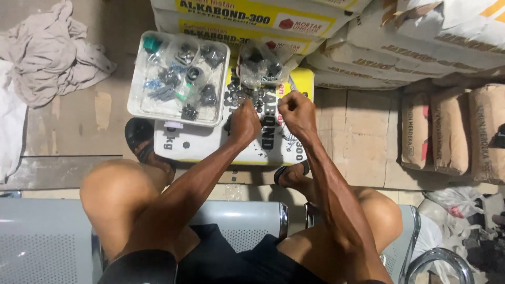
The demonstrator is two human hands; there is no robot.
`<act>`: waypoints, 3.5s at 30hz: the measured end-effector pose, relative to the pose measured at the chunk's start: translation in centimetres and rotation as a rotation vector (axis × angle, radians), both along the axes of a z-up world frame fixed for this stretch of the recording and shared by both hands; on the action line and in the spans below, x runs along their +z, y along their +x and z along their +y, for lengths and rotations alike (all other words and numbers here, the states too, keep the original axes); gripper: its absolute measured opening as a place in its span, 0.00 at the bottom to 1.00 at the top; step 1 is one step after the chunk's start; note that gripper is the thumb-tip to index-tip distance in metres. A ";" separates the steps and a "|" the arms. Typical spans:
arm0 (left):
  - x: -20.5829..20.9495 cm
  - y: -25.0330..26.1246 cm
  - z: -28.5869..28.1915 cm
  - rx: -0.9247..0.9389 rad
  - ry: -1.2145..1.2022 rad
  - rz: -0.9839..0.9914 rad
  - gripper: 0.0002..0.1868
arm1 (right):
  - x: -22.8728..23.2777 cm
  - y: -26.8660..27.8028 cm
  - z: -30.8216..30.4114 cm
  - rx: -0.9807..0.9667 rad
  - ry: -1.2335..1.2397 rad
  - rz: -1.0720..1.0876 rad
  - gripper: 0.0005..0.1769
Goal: Assembling or inspecting small black components from a tray in a material storage area.
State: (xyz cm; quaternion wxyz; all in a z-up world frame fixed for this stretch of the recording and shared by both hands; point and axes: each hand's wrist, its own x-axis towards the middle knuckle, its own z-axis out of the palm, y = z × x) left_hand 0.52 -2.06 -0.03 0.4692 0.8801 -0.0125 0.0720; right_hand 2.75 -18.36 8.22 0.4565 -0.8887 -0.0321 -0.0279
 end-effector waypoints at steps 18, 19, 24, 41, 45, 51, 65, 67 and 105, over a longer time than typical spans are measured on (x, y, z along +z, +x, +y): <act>-3.2 -1.2 1.3 0.048 -0.111 0.219 0.06 | -17.0 3.2 2.7 0.021 -0.431 0.159 0.08; -2.8 -1.1 1.3 0.051 -0.112 0.219 0.06 | -16.0 3.2 2.7 0.024 -0.432 0.159 0.08; -0.3 0.3 1.4 0.041 -0.400 0.139 0.10 | -4.4 1.6 4.7 -0.085 0.194 0.330 0.04; 6.7 2.7 2.3 -0.090 -1.193 0.425 0.13 | 3.3 -0.1 4.1 -0.138 0.664 0.194 0.10; 5.3 3.2 2.4 -0.077 -1.392 0.539 0.14 | 3.9 0.0 4.0 -0.060 0.493 0.137 0.07; 8.8 2.6 2.8 -0.096 -1.060 0.343 0.09 | 7.0 0.0 3.8 -0.022 0.373 0.129 0.05; 1.0 3.3 -1.3 0.035 -0.559 0.098 0.03 | 2.6 0.4 3.6 -0.131 0.077 -0.045 0.02; 2.3 3.3 -1.9 0.062 -0.558 0.099 0.03 | 3.1 0.6 3.2 -0.113 0.093 -0.086 0.02; -1.6 -1.9 2.5 -0.388 0.381 -0.062 0.09 | 3.4 -0.3 0.2 0.092 0.037 0.173 0.04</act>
